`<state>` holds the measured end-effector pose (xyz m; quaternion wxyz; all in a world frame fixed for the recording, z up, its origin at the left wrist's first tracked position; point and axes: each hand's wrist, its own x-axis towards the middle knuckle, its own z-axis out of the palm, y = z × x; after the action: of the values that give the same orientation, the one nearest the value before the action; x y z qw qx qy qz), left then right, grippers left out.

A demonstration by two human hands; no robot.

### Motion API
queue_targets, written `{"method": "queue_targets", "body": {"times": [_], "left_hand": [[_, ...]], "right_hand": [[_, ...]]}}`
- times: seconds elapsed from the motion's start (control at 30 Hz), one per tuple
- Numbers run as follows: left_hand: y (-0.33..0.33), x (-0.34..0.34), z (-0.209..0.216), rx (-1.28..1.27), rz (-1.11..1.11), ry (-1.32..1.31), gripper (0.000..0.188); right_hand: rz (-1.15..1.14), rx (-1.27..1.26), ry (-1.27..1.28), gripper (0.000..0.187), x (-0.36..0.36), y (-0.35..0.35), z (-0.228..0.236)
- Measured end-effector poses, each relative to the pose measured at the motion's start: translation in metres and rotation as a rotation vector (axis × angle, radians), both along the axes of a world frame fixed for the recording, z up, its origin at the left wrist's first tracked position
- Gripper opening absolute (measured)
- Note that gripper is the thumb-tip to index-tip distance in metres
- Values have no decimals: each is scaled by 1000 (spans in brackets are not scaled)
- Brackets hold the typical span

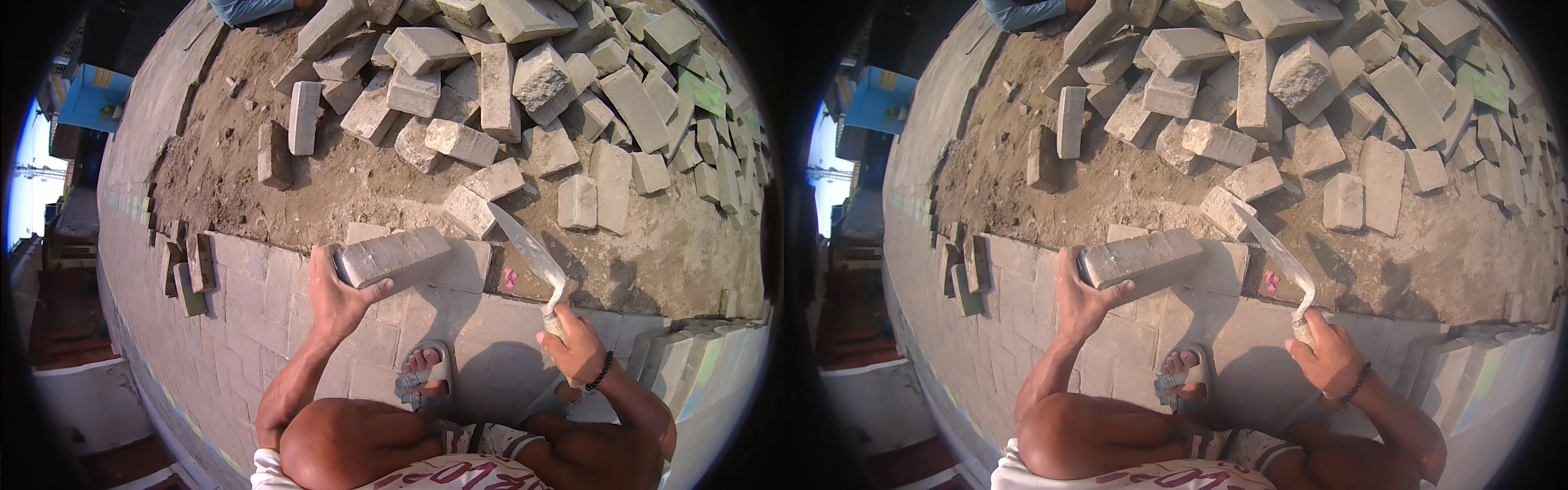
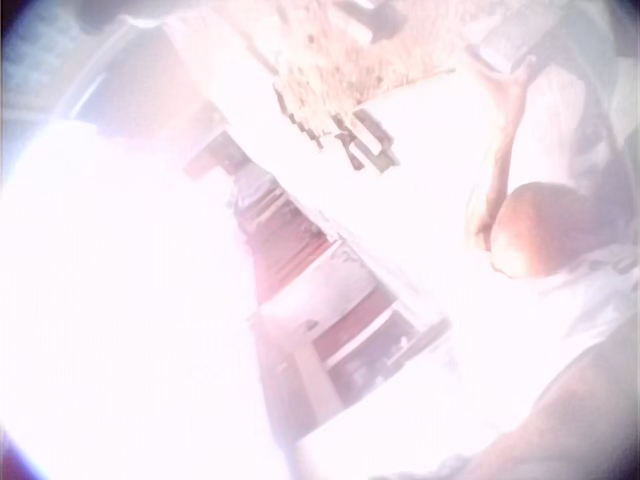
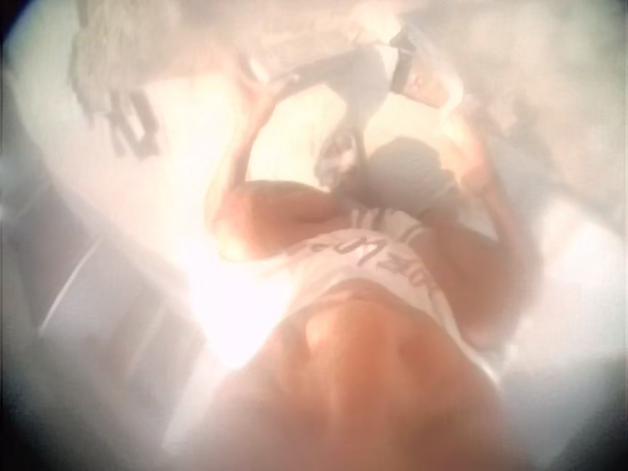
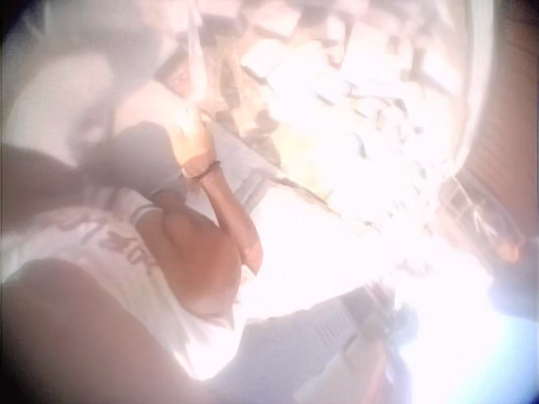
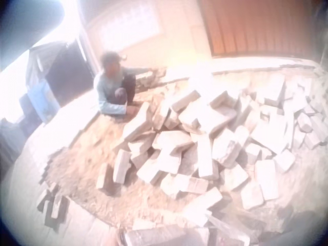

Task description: The person repeatedly picks up rectangular bricks from a pile and scrapes their surfaces with a trowel to remove residue. The person handles each brick individually, scraping multiple sides before placing it back on the pile.

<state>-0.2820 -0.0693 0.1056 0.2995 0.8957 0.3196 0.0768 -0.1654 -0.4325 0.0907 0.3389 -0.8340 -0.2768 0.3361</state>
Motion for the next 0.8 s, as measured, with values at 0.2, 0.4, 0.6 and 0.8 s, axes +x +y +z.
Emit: {"method": "queue_targets", "body": {"times": [0.2, 0.4, 0.6, 0.8], "left_hand": [[-20, -17, -4, 0, 151, -58, 85], [-31, -26, -14, 17, 124, -77, 83], [-37, -28, -15, 174, 28, -67, 83], [-30, -28, -24, 400, -295, 60, 82]], "right_hand": [[248, 85, 131, 37, -7, 74, 21], [481, 83, 65, 32, -15, 113, 24], [206, -64, -47, 31, 29, 114, -28], [458, 179, 72, 31, -25, 110, 25]]}}
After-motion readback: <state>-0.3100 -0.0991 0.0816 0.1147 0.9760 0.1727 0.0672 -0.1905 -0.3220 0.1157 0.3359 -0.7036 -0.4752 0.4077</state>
